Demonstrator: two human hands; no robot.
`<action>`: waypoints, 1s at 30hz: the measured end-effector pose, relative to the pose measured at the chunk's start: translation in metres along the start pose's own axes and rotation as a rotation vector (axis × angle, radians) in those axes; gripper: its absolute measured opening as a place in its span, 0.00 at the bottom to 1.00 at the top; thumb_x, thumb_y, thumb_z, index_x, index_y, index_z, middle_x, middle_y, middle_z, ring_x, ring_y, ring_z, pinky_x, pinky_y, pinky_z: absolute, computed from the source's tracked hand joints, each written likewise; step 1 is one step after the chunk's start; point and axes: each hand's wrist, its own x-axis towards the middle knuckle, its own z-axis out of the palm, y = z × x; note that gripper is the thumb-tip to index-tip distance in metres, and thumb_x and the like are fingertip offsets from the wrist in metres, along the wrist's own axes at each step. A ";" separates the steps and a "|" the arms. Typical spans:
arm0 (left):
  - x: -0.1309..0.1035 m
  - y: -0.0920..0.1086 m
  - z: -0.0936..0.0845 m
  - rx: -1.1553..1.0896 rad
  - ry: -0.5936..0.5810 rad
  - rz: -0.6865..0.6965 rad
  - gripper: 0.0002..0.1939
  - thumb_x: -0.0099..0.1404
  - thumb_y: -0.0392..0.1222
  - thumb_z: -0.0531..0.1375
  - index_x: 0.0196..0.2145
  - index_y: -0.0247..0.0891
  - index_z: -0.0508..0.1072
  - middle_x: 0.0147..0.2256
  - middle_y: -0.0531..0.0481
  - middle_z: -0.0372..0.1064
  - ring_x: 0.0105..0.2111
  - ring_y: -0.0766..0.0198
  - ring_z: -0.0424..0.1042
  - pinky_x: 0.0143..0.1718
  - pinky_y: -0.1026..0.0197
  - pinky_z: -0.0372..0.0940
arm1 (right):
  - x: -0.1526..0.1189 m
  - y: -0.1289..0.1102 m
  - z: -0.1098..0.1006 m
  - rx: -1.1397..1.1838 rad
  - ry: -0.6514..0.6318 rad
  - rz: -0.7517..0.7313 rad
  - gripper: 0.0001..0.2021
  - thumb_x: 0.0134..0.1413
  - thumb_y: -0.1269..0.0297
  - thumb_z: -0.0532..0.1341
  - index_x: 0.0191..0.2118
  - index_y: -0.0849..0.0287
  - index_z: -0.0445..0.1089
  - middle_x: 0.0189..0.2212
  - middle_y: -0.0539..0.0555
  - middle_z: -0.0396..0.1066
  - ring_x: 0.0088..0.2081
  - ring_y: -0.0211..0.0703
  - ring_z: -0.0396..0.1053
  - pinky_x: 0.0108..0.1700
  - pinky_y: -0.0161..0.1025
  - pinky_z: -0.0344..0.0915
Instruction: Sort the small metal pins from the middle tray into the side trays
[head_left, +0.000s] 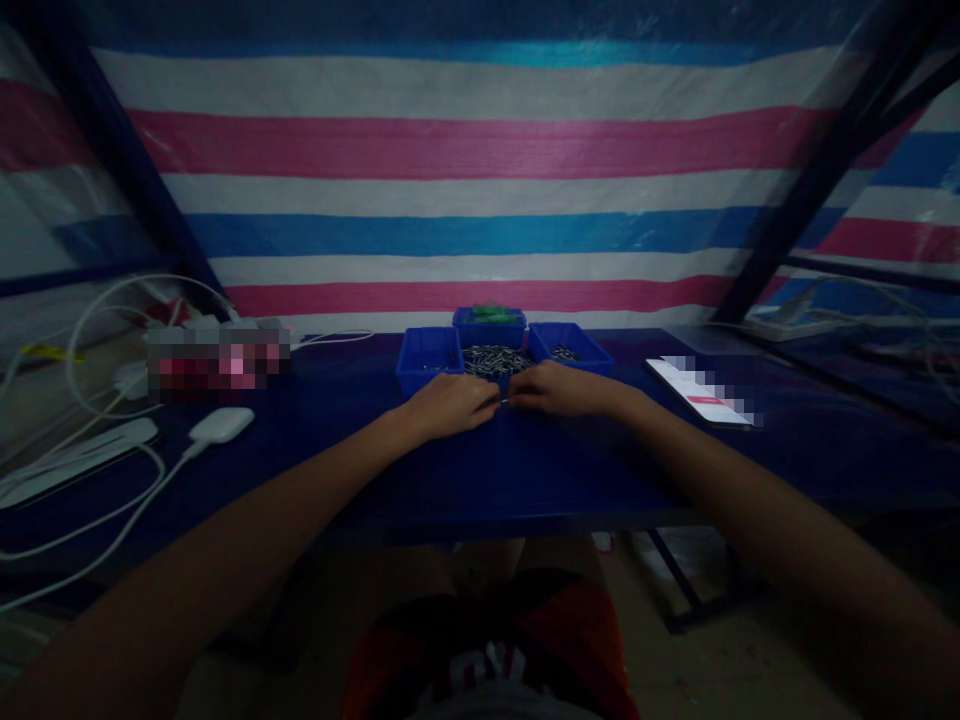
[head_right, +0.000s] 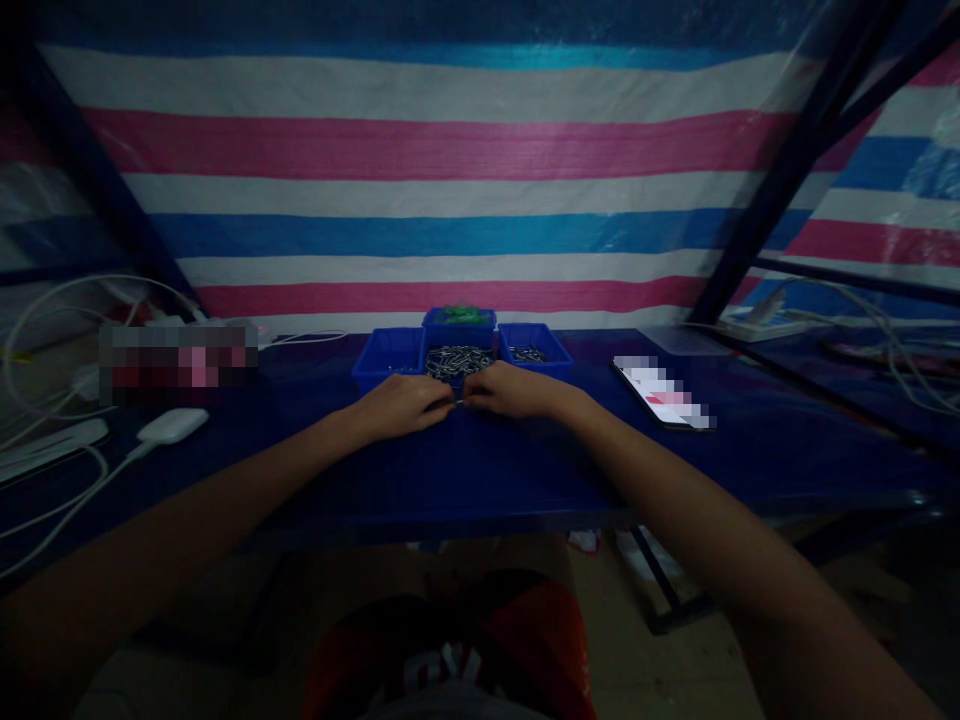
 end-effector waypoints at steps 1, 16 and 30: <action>0.000 0.000 0.000 -0.001 -0.006 -0.001 0.11 0.64 0.42 0.47 0.34 0.36 0.68 0.31 0.49 0.69 0.31 0.65 0.68 0.29 0.64 0.57 | 0.000 0.001 0.000 -0.007 -0.003 0.007 0.08 0.55 0.68 0.53 0.34 0.63 0.68 0.26 0.52 0.69 0.26 0.35 0.64 0.30 0.32 0.56; -0.001 0.001 -0.003 -0.012 0.016 -0.029 0.09 0.63 0.40 0.48 0.35 0.37 0.65 0.32 0.49 0.68 0.30 0.65 0.68 0.27 0.64 0.55 | -0.001 0.003 0.000 -0.014 -0.018 0.085 0.04 0.51 0.67 0.56 0.31 0.60 0.65 0.22 0.49 0.65 0.23 0.33 0.60 0.27 0.32 0.54; 0.000 -0.002 0.005 0.047 -0.016 -0.057 0.12 0.65 0.44 0.48 0.36 0.35 0.67 0.31 0.47 0.70 0.30 0.63 0.70 0.27 0.64 0.58 | -0.002 -0.015 -0.009 -0.063 0.135 -0.001 0.09 0.56 0.64 0.52 0.33 0.61 0.67 0.28 0.53 0.68 0.29 0.36 0.63 0.32 0.34 0.55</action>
